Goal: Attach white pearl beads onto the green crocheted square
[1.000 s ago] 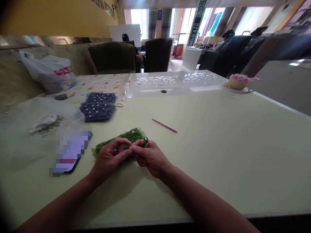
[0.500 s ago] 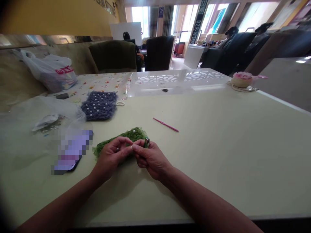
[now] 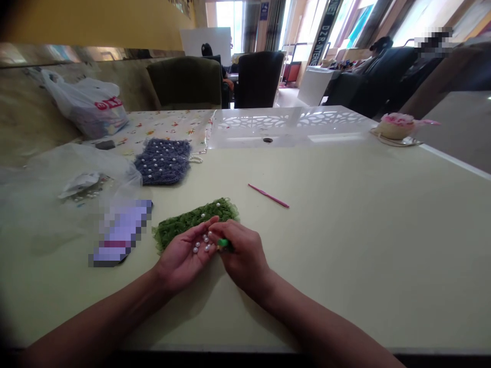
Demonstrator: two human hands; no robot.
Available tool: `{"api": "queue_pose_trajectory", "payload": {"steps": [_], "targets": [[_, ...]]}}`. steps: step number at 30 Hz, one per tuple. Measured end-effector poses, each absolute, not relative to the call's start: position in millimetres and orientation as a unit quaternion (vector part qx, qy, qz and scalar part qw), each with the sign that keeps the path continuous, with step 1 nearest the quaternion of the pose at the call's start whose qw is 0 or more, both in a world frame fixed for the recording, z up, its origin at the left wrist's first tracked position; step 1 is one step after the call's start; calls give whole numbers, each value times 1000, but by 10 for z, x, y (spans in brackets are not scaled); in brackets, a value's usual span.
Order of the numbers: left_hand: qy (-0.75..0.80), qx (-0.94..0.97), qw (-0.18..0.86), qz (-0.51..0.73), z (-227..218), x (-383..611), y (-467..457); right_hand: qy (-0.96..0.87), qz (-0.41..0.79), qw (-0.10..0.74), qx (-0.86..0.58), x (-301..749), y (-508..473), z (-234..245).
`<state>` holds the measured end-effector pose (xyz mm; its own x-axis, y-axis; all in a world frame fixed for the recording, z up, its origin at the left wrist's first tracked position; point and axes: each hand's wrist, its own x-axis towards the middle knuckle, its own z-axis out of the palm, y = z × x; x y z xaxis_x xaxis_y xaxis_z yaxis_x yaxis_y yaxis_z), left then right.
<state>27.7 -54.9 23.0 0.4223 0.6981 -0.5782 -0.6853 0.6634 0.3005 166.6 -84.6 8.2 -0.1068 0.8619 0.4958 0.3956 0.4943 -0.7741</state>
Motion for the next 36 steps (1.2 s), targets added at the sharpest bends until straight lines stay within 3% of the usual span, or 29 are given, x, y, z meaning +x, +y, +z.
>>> {"api": "queue_pose_trajectory", "payload": {"steps": [4,9,16,20,24,27,31,36], "targets": [[332,12,856,395,181,275,-566,-780,150,427,-432,1659,-851,2],[322,13,854,409,144,277,-570,-759,175,402,-481,1707,-796,20],[366,53,834,409,203,320,-598,-804,123,214,-541,1590,-767,69],[369,48,835,405,210,331,-607,-804,131,187,-549,1568,-763,89],[355,26,841,407,208,335,-603,-791,158,207,-554,1582,-757,53],[341,26,844,413,196,326,-593,-765,204,285,-540,1593,-752,39],[329,19,836,438,165,298,-574,-632,383,473,-479,1620,-745,119],[385,63,821,418,132,244,-538,-394,624,530,-418,1650,-756,219]]}}
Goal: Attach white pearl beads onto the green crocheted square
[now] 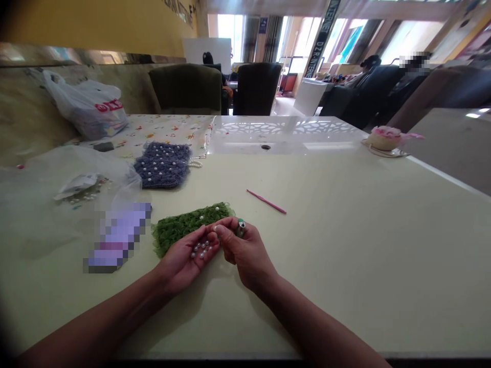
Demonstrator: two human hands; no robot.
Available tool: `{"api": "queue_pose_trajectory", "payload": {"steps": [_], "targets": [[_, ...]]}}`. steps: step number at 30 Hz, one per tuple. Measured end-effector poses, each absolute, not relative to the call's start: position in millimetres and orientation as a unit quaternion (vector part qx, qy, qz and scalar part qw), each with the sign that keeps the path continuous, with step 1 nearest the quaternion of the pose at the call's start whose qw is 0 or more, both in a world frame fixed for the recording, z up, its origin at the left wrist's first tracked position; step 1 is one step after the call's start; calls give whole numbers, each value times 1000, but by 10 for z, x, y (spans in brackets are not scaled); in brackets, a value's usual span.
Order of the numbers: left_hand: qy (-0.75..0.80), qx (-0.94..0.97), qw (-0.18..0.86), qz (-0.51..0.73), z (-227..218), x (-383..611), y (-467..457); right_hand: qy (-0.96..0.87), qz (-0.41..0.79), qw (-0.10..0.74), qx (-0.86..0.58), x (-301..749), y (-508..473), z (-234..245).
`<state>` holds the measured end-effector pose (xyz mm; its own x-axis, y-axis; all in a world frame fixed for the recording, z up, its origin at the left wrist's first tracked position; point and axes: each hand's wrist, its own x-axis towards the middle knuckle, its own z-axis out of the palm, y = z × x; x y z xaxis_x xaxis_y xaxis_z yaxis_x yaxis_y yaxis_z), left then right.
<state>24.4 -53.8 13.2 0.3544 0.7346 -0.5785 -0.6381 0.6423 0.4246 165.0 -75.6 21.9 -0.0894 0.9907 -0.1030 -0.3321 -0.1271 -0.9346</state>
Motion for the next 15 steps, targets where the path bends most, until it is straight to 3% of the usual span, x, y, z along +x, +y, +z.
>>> {"api": "queue_pose_trajectory", "payload": {"steps": [7,15], "targets": [[370,198,821,388,147,201,-536,-288,720,516,-363,1696,-731,158],[429,579,535,441,178,186,-580,-278,743,496,-353,1697,-730,88]]}}
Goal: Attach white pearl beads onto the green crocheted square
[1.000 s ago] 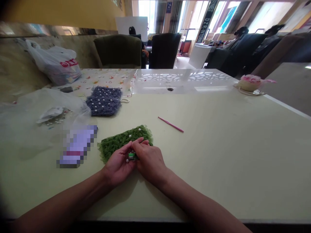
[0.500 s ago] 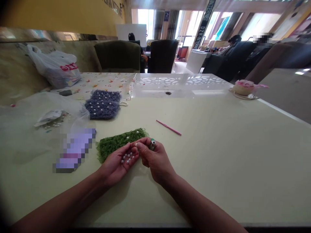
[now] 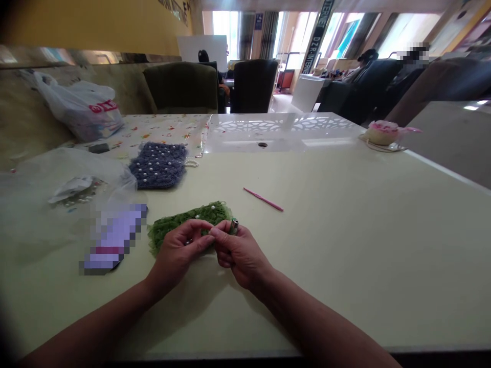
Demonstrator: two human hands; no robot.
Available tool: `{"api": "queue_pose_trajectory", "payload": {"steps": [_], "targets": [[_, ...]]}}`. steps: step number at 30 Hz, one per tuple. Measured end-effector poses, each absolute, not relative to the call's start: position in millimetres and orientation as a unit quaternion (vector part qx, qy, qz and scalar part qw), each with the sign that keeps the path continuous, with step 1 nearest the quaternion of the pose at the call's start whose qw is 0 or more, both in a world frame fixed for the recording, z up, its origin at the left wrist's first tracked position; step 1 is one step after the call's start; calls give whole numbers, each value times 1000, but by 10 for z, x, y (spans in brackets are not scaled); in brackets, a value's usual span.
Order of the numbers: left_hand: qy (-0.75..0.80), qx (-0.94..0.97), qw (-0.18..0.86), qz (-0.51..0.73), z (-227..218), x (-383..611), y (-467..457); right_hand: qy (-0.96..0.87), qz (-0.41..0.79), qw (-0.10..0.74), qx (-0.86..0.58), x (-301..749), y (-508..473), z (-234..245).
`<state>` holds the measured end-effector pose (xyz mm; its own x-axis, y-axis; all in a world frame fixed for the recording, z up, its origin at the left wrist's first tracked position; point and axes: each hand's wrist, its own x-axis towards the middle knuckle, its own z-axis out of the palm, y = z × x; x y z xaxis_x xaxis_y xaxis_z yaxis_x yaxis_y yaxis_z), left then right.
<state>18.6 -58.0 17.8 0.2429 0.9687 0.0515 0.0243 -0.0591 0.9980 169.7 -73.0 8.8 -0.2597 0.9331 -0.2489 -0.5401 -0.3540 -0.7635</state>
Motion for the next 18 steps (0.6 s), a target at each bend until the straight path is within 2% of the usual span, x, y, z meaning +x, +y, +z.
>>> {"api": "queue_pose_trajectory", "payload": {"steps": [3,6,14,18], "targets": [[436,619,480,443,162,169,-580,-273,754,491,-341,1697,-745,80],[435,614,482,448,125,164,-570,-269,755,493,-339,1700,-749,81],[429,487,617,444,45,202,-541,-274,750,497,-340,1709,-747,94],[432,461,640,438,49,201,-544,-276,747,502,-338,1712,-749,98]]}}
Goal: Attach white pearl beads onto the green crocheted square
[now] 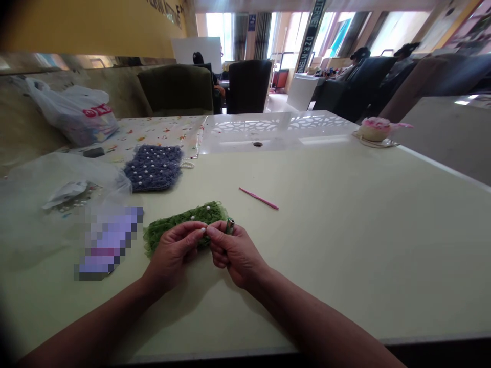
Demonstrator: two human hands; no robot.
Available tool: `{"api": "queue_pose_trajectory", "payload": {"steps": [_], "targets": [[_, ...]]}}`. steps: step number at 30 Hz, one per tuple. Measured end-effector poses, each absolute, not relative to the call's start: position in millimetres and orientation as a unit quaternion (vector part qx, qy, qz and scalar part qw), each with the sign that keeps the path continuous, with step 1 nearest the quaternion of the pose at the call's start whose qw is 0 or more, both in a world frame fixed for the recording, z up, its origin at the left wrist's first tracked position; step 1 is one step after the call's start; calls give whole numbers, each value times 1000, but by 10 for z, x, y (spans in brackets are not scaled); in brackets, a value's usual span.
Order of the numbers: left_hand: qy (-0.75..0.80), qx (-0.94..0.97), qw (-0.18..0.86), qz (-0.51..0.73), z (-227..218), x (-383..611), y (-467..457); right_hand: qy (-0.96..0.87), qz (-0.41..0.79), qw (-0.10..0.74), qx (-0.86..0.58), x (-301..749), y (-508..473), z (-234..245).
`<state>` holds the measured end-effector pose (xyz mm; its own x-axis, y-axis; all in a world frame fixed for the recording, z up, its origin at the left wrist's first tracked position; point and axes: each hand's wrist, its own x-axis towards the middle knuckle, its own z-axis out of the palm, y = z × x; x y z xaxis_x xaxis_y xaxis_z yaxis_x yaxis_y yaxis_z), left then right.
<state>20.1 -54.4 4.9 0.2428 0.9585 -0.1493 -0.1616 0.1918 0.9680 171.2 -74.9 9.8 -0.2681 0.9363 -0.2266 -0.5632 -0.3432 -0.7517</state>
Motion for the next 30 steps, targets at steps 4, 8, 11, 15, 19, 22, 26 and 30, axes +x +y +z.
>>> {"api": "queue_pose_trajectory", "payload": {"steps": [4,8,11,15,19,22,26,30], "targets": [[440,557,549,442,68,167,-553,-282,744,499,-343,1724,-745,82],[429,653,435,448,104,158,-581,-309,721,496,-373,1727,-760,92],[425,656,425,456,147,137,-560,-354,685,485,-413,1741,-764,106],[446,543,459,544,209,-21,-363,-559,420,482,-528,1830,-677,75],[460,438,421,648,120,-238,-35,-692,182,376,-589,1931,-541,-4],[516,465,392,603,-59,-311,131,-752,149,222,-602,1933,-523,-42],[540,542,372,526,-204,-289,151,-798,101,109,-584,1895,-648,-15],[539,575,374,490,-173,-194,39,-809,125,113,-563,1961,-781,69]]}}
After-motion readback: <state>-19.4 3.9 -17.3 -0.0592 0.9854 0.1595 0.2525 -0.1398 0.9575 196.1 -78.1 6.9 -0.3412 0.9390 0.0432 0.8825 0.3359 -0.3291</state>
